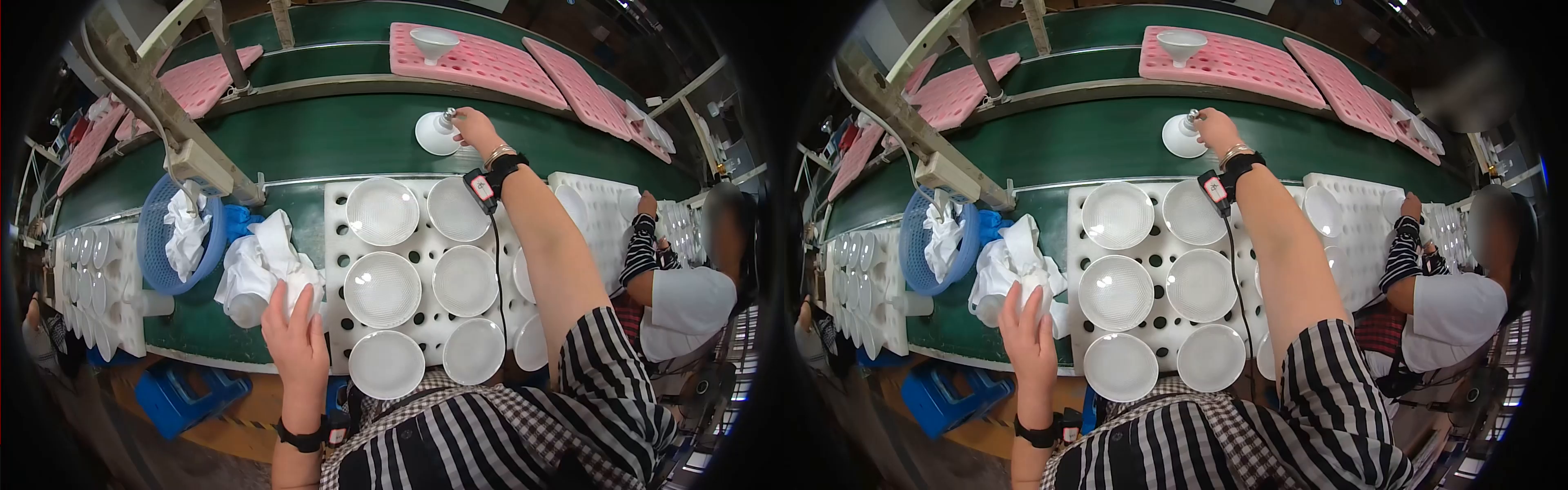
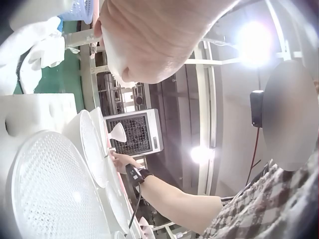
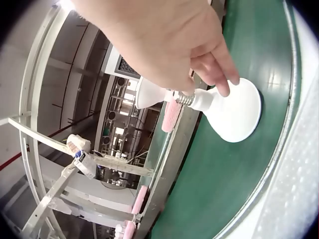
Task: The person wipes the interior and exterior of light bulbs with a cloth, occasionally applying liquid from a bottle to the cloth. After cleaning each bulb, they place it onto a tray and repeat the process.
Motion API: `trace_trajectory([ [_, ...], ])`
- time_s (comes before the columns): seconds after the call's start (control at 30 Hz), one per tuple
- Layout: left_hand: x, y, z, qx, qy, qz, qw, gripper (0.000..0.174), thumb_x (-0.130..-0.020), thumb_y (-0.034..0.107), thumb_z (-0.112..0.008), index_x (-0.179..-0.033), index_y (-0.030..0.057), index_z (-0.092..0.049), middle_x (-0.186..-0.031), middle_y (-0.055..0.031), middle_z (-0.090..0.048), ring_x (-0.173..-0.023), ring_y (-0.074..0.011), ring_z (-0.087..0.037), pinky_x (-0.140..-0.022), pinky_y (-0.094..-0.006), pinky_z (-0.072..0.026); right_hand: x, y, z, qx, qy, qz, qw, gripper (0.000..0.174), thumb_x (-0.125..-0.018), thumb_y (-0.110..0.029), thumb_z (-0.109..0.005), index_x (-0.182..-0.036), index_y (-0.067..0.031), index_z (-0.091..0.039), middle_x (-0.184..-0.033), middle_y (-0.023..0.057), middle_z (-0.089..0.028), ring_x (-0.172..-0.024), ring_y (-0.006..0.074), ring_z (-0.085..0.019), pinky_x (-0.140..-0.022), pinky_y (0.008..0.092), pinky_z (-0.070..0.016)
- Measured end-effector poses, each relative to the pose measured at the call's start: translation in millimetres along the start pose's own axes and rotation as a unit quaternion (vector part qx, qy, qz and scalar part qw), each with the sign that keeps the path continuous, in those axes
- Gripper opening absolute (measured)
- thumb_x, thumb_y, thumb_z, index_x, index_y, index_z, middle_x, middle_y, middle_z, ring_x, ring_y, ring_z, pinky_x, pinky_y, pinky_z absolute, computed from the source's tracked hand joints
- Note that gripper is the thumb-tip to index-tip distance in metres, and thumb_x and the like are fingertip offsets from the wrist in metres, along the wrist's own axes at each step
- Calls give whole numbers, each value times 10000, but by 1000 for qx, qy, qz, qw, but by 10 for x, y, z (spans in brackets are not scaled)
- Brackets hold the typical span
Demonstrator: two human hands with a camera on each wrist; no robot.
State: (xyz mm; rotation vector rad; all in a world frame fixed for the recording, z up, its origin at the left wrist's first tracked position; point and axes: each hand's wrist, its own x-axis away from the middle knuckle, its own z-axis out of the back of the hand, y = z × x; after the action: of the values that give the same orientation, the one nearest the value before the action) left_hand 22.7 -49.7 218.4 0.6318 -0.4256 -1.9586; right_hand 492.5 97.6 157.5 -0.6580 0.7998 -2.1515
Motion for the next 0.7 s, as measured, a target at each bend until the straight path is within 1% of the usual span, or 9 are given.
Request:
trace_trajectory([
  [0.1, 16, -17, -15, 17, -5, 10, 1000, 385, -866, 37, -547, -1247, 49, -597, -1385, -203, -443, -1238, -370, -441, -1039, -423, -341, 78, -29, 28, 24, -19, 12, 999, 448, -887, -211, -597, -1309, -75, -531, -985, 105, -679, -670, 175, -676, -552, 315, -529],
  [0.13, 19, -7, -12, 27, -9, 13, 999, 378, -883, 48, -533, -1257, 39, -587, -1386, -202, -443, -1247, -367, -438, -1046, -421, -338, 144, -68, 116, 30, -40, 30, 998, 490, -894, -206, -602, -1354, -80, -492, -1016, 101, -671, -713, 154, -668, -604, 309, -539],
  [0.17, 34, -2, -5, 36, -15, 18, 999, 373, -899, 59, -519, -1266, 30, -577, -1387, -201, -443, -1256, -364, -435, -1053, -420, -335, 229, -91, 193, 27, -42, 27, 998, 490, -894, -206, -602, -1354, -80, -492, -1016, 101, -671, -713, 154, -668, -604, 309, -539],
  [0.23, 55, -2, -18, 81, -28, 26, 996, 389, -888, 62, -527, -1272, 22, -571, -1378, -214, -444, -1245, -372, -441, -1048, -428, -338, 498, -127, 332, -31, -54, 80, 995, 447, -902, -189, -601, -1325, -67, -522, -1011, 90, -675, -782, 132, -659, -662, 290, -536],
  [0.37, 152, -23, -101, 182, -57, 40, 981, 394, -900, 78, -504, -1283, 1, -552, -1362, -234, -452, -1241, -375, -457, -1048, -422, -349, 1627, -207, 750, -97, -106, 118, 983, 294, -908, -188, -621, -1138, -6, -642, -926, 38, -676, -817, 92, -622, -735, 249, -508],
  [0.5, 254, -72, -158, 174, -75, 28, 981, 391, -909, 85, -492, -1286, -5, -546, -1348, -235, -467, -1225, -370, -475, -1043, -412, -358, 2831, 108, 1052, -80, -251, 73, 962, 277, -904, -190, -636, -1112, -8, -653, -907, 17, -672, -780, 91, -600, -739, 250, -495],
  [0.57, 329, -109, -181, 182, -105, 46, 977, 390, -925, 76, -478, -1301, -13, -527, -1352, -205, -472, -1268, -332, -441, -1085, -382, -306, 3329, 291, 1158, -72, -330, 80, 938, 297, -880, -196, -666, -1117, -17, -653, -904, 46, -684, -798, 124, -623, -751, 267, -500],
  [0.63, 390, -191, -251, 150, -105, 27, 983, 397, -925, 96, -490, -1305, -14, -524, -1336, -201, -490, -1222, -322, -481, -1043, -376, -351, 3692, 392, 1226, 15, -399, 57, 915, 322, -870, -204, -693, -1134, -26, -646, -958, 81, -691, -857, 149, -656, -796, 280, -517],
  [0.7, 491, -279, -318, 118, -108, 8, 987, 405, -925, 115, -503, -1308, -14, -521, -1320, -196, -509, -1176, -313, -522, -1002, -370, -397, 4001, 465, 1237, 26, -368, 44, 929, 336, -854, -213, -696, -1128, -25, -646, -945, 100, -682, -846, 182, -649, -780, 298, -512],
])
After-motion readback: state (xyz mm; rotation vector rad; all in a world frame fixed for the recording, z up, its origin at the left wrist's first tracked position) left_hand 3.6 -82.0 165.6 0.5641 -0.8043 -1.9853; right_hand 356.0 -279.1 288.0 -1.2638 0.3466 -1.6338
